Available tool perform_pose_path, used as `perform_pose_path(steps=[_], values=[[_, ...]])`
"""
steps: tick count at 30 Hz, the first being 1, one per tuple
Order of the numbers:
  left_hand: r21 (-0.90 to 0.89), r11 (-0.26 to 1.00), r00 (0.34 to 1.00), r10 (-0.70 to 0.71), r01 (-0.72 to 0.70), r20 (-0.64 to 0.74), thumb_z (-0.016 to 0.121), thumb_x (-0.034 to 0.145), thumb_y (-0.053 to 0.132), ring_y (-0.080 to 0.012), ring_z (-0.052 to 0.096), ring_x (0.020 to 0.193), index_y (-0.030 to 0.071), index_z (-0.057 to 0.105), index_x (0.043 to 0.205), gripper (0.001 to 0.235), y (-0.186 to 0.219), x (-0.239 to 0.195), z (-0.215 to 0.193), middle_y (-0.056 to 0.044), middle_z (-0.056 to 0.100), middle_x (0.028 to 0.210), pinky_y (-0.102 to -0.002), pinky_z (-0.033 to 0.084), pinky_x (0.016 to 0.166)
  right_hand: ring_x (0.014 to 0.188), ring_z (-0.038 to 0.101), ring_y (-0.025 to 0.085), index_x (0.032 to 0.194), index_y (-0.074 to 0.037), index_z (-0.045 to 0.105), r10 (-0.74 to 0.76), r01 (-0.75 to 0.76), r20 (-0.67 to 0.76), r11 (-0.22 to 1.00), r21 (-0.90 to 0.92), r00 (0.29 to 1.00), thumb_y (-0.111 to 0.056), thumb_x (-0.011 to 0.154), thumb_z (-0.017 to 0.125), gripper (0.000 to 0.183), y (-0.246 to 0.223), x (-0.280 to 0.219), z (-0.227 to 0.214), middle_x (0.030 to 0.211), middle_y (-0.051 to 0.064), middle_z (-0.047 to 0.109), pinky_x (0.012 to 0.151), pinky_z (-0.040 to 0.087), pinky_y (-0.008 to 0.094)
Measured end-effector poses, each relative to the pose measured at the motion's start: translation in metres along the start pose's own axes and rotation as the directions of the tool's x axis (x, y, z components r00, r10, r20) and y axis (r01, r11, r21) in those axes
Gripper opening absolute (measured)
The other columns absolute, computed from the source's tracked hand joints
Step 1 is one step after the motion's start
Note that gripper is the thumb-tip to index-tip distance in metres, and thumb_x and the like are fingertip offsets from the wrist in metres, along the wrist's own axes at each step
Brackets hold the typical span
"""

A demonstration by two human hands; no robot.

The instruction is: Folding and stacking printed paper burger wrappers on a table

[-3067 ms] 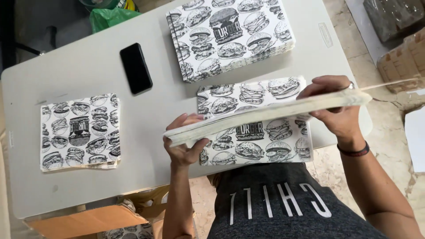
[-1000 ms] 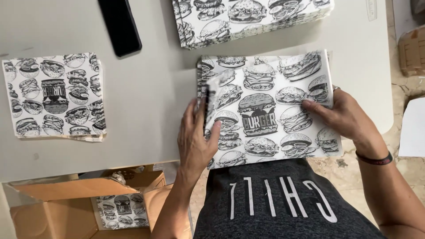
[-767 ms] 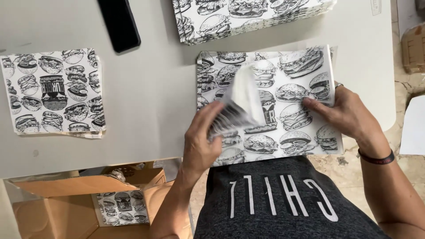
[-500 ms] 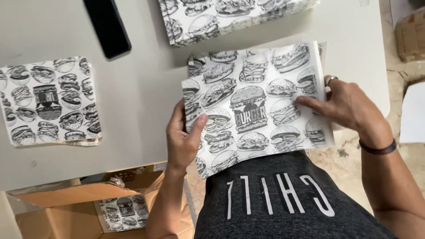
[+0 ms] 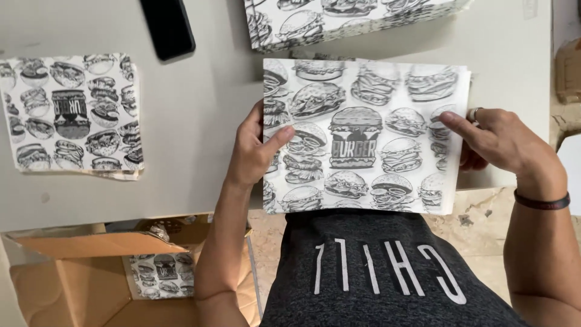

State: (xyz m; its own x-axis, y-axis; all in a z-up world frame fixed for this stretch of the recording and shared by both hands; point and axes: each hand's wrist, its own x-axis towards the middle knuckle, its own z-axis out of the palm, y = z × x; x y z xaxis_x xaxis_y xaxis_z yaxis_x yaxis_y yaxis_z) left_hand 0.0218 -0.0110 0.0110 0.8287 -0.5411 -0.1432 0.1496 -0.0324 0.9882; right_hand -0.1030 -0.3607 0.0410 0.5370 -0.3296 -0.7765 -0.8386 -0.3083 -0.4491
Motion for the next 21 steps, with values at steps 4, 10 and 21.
perform_pose_path(steps=[4, 10, 21], values=[[0.050, 0.999, 1.000, -0.006, 0.005, 0.007, 0.069, 0.095, 0.012, -0.0221, 0.061, 0.124, 0.005, 0.050, 0.141, 0.050, -0.009, 0.007, -0.003, -0.009, 0.064, 0.132, -0.035, 0.049, 0.111, 0.072, 0.076, 0.047, 0.086, 0.016, 0.058, 0.036, -0.036, -0.010, 0.997, -0.070, 0.999, -0.039, 0.105, 0.064, 0.058, -0.011, -0.002, 0.000, 0.087, 0.038, 0.075, 0.065, 0.063, 0.053], [0.726, 0.679, 0.992, -0.036, 0.115, -0.123, 0.060, 0.093, 0.030, -0.0334, 0.058, 0.130, 0.006, 0.043, 0.149, 0.063, -0.001, 0.006, 0.007, -0.014, 0.059, 0.147, -0.044, 0.047, 0.103, 0.056, 0.065, 0.035, 0.071, 0.004, 0.054, -0.063, 0.015, -0.117, 0.928, -0.372, 0.991, -0.059, 0.099, 0.066, 0.070, 0.007, 0.003, 0.005, 0.066, 0.025, 0.070, 0.056, 0.047, 0.044], [0.771, 0.255, 0.764, 0.494, -0.584, 0.415, 0.076, 0.101, 0.022, -0.0264, 0.065, 0.125, 0.006, 0.054, 0.144, 0.051, 0.008, 0.037, 0.021, -0.012, 0.065, 0.138, -0.055, 0.052, 0.112, 0.065, 0.078, 0.028, 0.109, -0.002, 0.065, -0.118, 0.062, -0.201, 0.962, -0.266, 0.972, -0.041, 0.103, 0.059, 0.040, 0.046, -0.029, 0.015, 0.081, 0.015, 0.079, 0.055, 0.062, 0.038]])
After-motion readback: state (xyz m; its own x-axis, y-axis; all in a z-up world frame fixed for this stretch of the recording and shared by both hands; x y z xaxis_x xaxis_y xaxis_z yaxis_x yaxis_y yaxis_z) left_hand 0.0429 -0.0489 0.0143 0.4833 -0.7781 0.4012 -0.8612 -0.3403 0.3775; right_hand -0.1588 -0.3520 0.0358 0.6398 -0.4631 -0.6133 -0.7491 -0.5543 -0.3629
